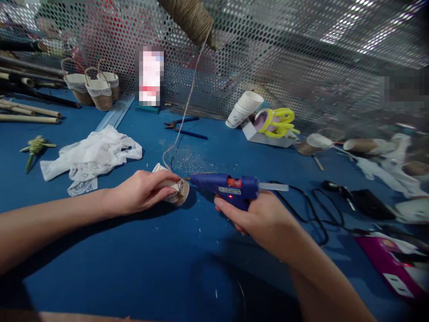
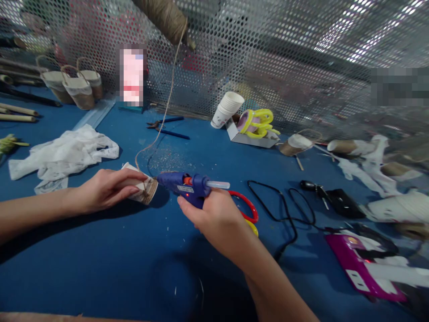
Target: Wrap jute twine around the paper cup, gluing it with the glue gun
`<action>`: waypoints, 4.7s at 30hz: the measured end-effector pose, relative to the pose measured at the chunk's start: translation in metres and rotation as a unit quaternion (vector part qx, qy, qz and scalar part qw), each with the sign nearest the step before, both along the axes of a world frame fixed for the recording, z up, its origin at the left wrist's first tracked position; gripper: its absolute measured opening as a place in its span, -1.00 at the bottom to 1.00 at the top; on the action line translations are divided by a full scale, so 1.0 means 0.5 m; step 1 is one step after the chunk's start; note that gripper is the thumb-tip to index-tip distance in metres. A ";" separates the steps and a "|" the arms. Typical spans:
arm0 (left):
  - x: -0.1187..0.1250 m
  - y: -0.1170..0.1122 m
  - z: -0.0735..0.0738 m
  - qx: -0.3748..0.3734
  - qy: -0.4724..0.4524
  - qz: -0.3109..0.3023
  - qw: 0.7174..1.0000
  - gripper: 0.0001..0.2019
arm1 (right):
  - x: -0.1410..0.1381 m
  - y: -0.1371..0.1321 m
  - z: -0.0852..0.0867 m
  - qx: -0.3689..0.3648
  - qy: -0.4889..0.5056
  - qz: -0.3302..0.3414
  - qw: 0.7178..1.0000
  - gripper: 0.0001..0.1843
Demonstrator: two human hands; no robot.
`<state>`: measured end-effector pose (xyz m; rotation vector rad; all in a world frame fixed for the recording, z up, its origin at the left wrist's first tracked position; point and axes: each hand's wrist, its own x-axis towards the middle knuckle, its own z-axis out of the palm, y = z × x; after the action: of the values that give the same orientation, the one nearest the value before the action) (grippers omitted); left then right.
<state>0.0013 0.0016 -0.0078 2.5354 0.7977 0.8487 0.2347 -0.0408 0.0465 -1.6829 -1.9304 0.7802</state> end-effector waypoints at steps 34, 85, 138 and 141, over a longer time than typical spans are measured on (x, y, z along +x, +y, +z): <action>0.012 -0.040 0.014 0.135 -0.007 -0.129 0.982 -0.75 | -0.081 0.065 -0.025 -0.074 0.112 0.152 0.979 -0.56; 0.003 -0.062 0.039 -0.172 -0.122 -0.068 0.975 -0.77 | -0.071 0.026 -0.042 -0.069 0.298 -0.053 0.951 -0.80; 0.025 -0.046 0.028 -0.375 -0.220 0.085 0.897 -0.72 | -0.112 -0.006 -0.059 0.090 0.135 -0.030 0.986 -0.94; 0.022 -0.045 0.026 -0.324 -0.210 0.086 0.919 -0.70 | -0.102 -0.006 -0.051 0.105 0.140 -0.012 0.985 -0.93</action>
<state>0.0120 -0.0210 0.0051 1.6519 0.9642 0.9418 0.1836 -0.0437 0.0209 -1.3878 -1.7299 0.7309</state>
